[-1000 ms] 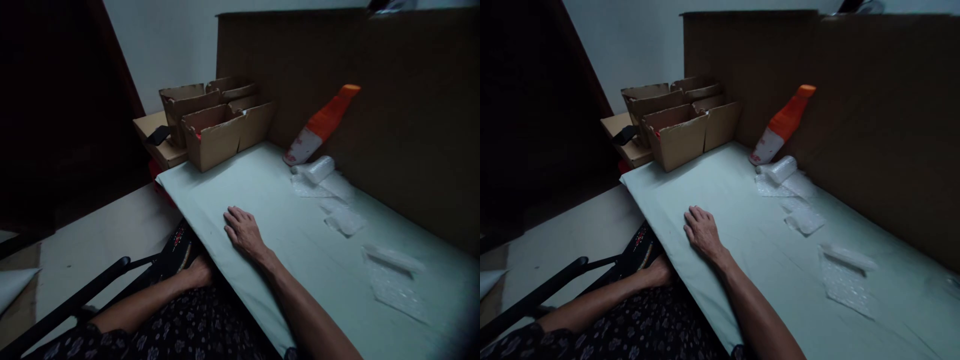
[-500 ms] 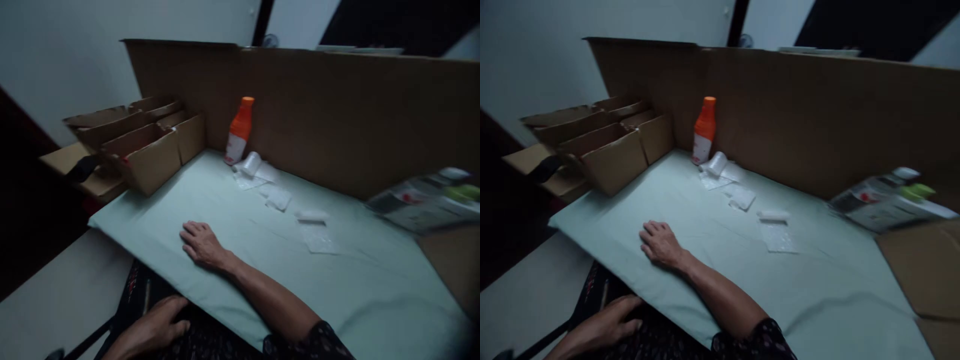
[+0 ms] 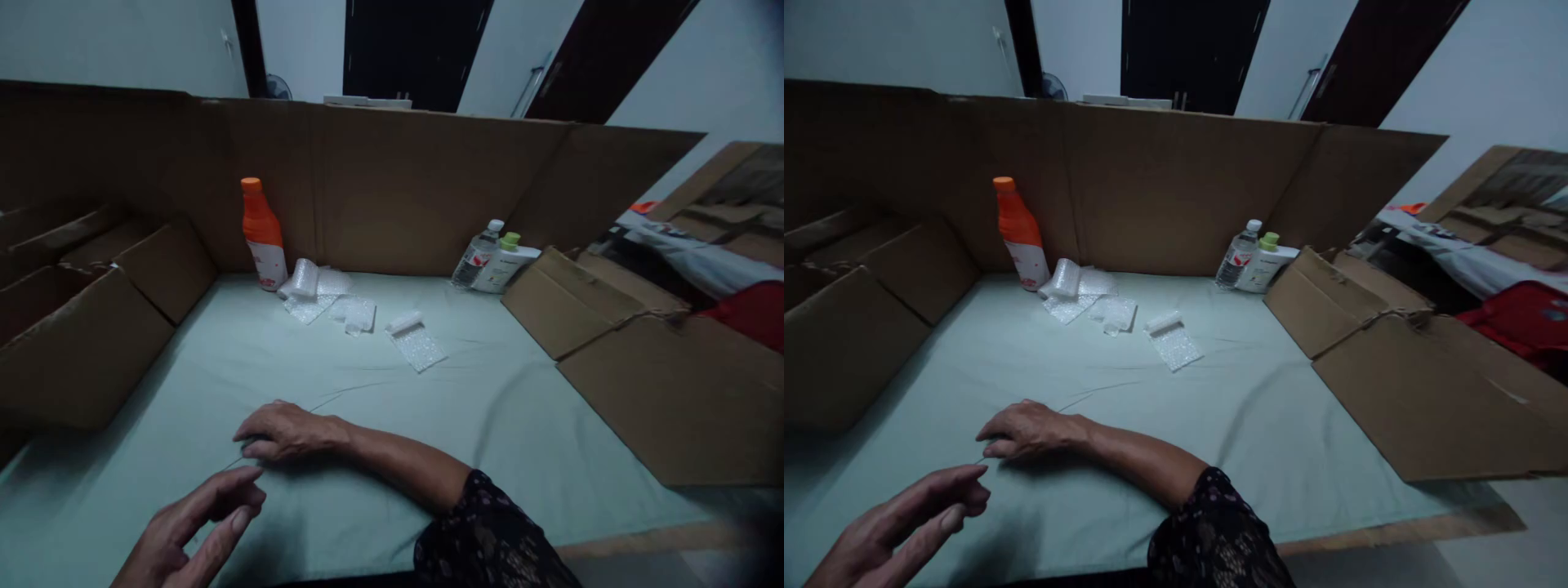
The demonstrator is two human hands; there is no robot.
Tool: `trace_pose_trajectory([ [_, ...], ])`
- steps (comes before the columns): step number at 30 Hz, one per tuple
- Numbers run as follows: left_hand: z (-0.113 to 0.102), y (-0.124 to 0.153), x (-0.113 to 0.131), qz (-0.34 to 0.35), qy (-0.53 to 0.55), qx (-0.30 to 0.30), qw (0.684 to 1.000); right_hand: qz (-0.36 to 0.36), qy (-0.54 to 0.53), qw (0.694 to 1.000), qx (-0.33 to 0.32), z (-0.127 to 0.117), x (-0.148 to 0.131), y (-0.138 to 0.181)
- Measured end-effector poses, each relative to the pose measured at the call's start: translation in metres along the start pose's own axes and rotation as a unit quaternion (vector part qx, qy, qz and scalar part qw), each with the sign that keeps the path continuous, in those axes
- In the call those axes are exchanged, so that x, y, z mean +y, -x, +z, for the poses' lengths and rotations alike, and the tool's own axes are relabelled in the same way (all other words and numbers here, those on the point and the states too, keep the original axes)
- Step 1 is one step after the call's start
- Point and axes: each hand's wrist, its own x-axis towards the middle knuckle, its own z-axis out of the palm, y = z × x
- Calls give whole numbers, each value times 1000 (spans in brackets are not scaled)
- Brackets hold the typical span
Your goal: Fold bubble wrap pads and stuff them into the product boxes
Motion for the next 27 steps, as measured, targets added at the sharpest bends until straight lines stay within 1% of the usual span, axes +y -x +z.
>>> trace_pose_trajectory([
  [2,1,-24,8,30,-22,-12,999,24,-13,1000,2,-15,7,17],
  [4,11,-49,9,55,-53,-8,997,59,9,998,34,-31,19,40],
  [5,20,-61,5,72,-72,8,995,83,33,994,65,-39,28,53],
  [7,41,-79,-10,119,-125,66,983,140,93,976,142,-55,50,81],
  [9,60,-88,-32,159,-180,129,962,199,137,948,208,-73,77,110],
  [11,74,-88,-50,192,-215,168,943,262,169,909,275,-90,105,139],
  [13,79,-84,-62,216,-233,182,931,324,197,858,346,-105,128,165],
  [15,80,-81,-65,232,-242,186,924,373,212,811,397,-114,146,186],
  [16,79,-81,-65,239,-245,188,921,389,215,796,411,-116,154,193],
  [17,78,-81,-64,244,-248,189,918,400,214,787,418,-116,160,199],
  [20,77,-83,-61,256,-253,192,913,405,203,785,424,-111,174,206],
  [23,78,-85,-61,264,-255,199,909,383,190,792,436,-107,178,204],
  [25,79,-85,-62,271,-258,205,904,356,181,805,438,-106,173,198],
  [27,79,-85,-62,277,-261,209,901,321,168,829,427,-104,158,187],
])
